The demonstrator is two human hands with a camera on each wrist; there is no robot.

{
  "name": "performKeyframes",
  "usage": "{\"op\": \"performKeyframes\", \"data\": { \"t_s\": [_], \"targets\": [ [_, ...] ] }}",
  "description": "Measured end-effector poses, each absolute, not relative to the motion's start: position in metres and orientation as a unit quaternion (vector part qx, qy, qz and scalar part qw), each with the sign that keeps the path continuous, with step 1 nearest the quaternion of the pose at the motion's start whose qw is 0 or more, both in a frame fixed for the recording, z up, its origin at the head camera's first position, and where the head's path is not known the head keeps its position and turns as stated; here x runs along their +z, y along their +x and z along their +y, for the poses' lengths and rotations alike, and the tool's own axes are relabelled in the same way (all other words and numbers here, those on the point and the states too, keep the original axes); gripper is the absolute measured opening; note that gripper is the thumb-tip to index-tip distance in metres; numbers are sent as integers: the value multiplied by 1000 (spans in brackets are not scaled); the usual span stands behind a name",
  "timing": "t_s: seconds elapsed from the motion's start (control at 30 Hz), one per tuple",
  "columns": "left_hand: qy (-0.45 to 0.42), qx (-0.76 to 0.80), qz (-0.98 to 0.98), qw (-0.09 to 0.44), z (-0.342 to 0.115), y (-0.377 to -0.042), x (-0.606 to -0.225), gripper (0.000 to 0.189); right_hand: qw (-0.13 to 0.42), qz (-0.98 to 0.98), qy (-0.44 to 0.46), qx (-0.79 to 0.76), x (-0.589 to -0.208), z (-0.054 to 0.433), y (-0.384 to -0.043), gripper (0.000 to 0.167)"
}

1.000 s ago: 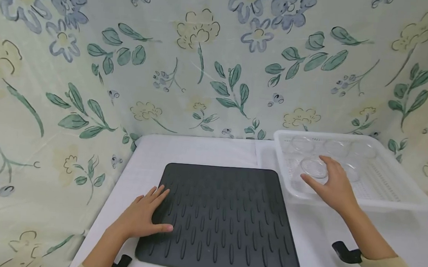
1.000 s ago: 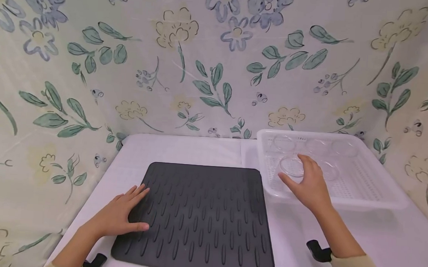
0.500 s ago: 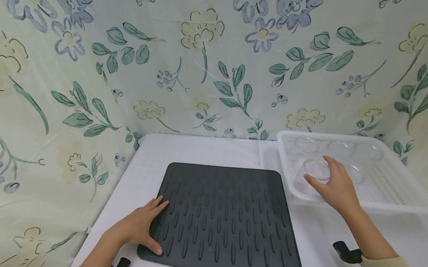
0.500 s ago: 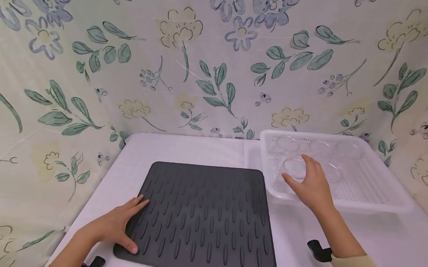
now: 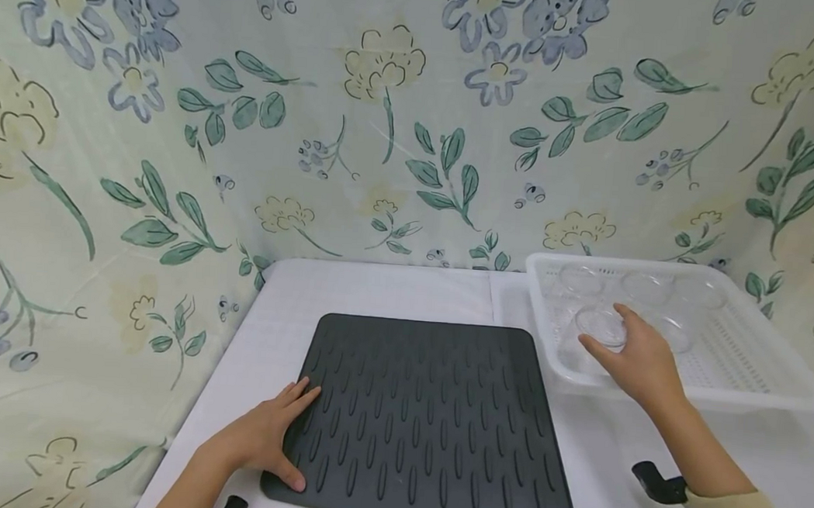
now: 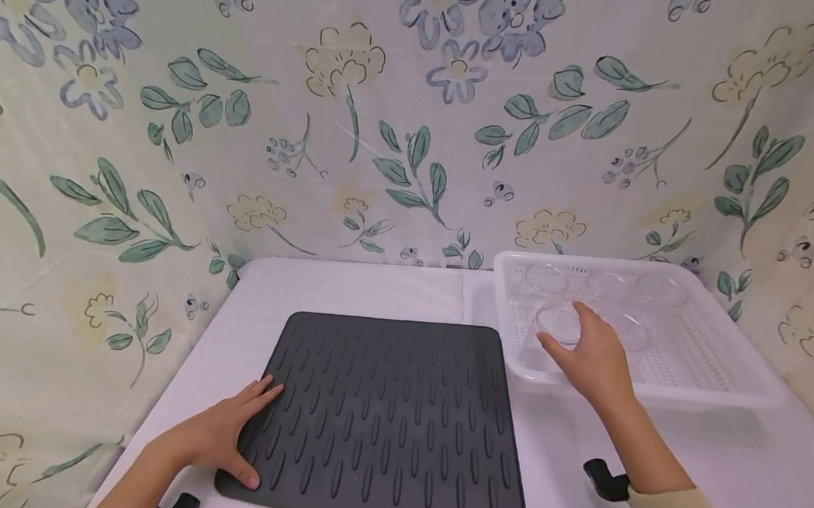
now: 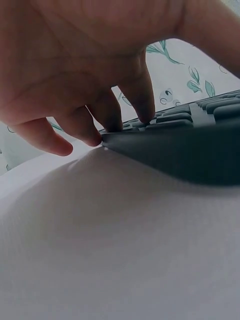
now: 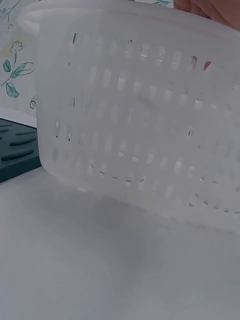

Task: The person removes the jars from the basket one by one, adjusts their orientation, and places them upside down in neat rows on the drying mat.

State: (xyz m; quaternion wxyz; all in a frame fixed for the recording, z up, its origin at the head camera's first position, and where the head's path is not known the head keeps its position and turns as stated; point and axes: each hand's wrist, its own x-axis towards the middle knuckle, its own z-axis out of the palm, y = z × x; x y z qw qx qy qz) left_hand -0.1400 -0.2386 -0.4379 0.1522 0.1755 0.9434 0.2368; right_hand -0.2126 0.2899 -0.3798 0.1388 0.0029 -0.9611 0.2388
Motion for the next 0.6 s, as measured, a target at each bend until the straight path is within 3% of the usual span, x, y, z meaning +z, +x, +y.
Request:
{"op": "performKeyframes", "data": {
  "t_s": [0.6],
  "targets": [
    [177,235,944,149,-242,-141,-444,132,128,-957,-26,258,-380,288,-210,92]
  ]
}}
